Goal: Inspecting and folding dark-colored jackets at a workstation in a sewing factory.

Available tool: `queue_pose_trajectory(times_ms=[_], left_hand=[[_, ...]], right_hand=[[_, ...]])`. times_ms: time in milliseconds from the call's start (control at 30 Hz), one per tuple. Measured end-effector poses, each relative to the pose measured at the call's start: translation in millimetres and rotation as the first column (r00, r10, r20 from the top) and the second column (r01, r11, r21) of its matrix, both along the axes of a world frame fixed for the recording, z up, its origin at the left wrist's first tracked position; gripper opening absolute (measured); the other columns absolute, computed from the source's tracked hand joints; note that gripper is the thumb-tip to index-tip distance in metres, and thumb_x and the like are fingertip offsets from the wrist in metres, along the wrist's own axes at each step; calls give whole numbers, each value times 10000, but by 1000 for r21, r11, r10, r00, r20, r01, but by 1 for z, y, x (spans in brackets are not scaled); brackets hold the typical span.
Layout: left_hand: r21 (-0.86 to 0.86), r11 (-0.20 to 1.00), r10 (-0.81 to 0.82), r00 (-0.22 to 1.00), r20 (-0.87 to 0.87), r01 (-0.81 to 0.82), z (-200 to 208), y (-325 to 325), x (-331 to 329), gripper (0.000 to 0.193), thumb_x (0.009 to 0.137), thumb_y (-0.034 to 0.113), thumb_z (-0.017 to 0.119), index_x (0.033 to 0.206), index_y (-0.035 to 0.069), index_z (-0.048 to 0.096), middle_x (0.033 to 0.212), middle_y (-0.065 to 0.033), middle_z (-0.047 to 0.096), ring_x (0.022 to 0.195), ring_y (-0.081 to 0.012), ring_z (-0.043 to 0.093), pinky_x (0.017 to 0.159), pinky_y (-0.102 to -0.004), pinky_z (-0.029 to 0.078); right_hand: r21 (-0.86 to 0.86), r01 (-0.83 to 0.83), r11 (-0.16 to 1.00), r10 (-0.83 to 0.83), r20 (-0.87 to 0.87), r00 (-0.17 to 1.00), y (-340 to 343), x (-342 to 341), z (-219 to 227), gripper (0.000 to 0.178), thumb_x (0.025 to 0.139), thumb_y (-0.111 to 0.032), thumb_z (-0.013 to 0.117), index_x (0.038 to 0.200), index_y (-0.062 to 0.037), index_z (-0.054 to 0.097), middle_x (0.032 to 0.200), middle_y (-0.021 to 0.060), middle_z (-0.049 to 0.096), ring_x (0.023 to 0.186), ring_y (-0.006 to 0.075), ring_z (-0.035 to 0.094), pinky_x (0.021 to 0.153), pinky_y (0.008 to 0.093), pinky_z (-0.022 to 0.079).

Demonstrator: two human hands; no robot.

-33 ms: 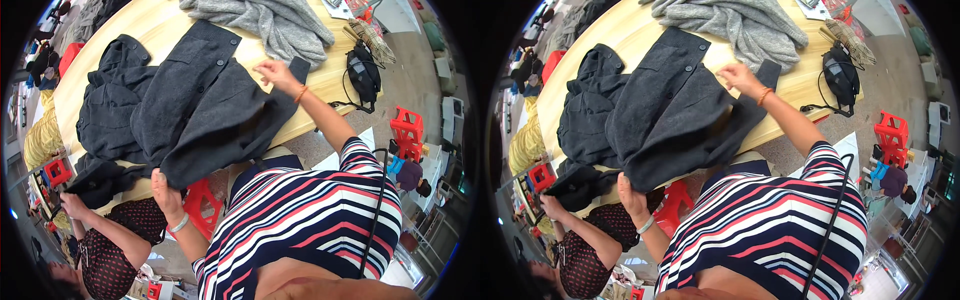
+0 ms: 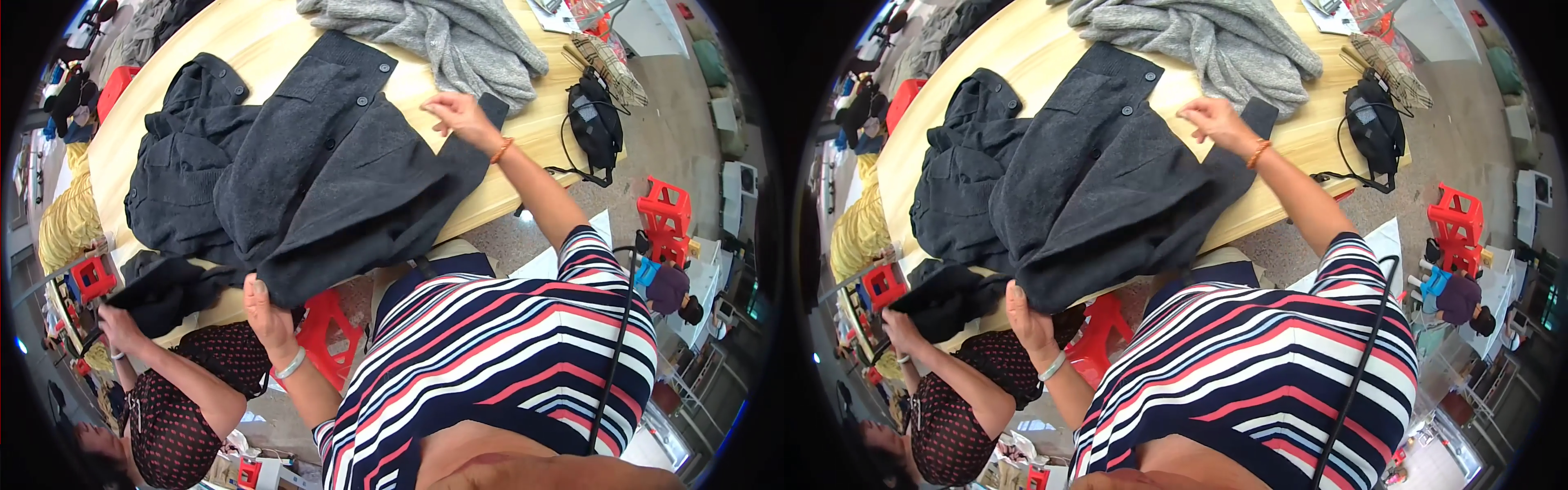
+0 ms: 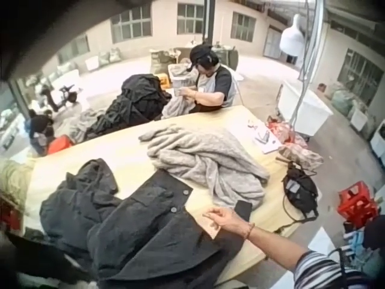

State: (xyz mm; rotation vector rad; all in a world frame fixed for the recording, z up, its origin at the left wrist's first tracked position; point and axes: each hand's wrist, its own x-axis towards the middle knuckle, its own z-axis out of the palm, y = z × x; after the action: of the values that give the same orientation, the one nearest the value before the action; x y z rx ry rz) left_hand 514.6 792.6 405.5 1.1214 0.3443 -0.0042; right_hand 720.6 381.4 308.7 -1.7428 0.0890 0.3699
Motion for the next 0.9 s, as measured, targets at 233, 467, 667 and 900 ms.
queue_pose_trajectory(times_ms=[233, 467, 667, 900], left_hand=[[119, 993, 18, 999, -43, -13, -31, -1, 9, 156, 1042, 160, 518, 980, 33, 583, 909, 14, 616, 803, -41, 522, 777, -201, 434], [176, 983, 70, 994, -81, -55, -29, 7, 9, 174, 1042, 181, 526, 972, 38, 596, 924, 6, 633, 832, -51, 542, 802, -206, 439], [194, 980, -9, 989, -150, 38, -54, 17, 7, 147, 1034, 179, 542, 1020, 46, 602, 977, 7, 642, 904, -62, 574, 855, -220, 454], [290, 924, -175, 951, -254, 248, -82, -5, 43, 160, 1010, 150, 583, 901, 36, 610, 821, 78, 525, 774, -16, 448, 716, -176, 360]], right_hand=[[-429, -438, 790, 539, 144, 830, 13, -36, -2, 523, 810, -397, 776, 1199, -77, 635, 966, 103, 670, 890, 216, 642, 821, 350, 520], [-818, -231, 527, 698, 262, 666, 45, -94, -75, 449, 819, -259, 728, 1247, -160, 632, 1316, 78, 541, 1179, 270, 506, 968, 416, 410], [-409, -201, 890, 256, 84, 963, -20, -30, -48, 239, 848, -188, 680, 1056, -79, 725, 913, 60, 705, 823, 193, 638, 760, 339, 507], [13, 28, 1000, -30, 212, 977, -134, 102, 80, 241, 913, -280, 727, 820, -61, 689, 598, -69, 559, 512, 21, 493, 467, 180, 357]])
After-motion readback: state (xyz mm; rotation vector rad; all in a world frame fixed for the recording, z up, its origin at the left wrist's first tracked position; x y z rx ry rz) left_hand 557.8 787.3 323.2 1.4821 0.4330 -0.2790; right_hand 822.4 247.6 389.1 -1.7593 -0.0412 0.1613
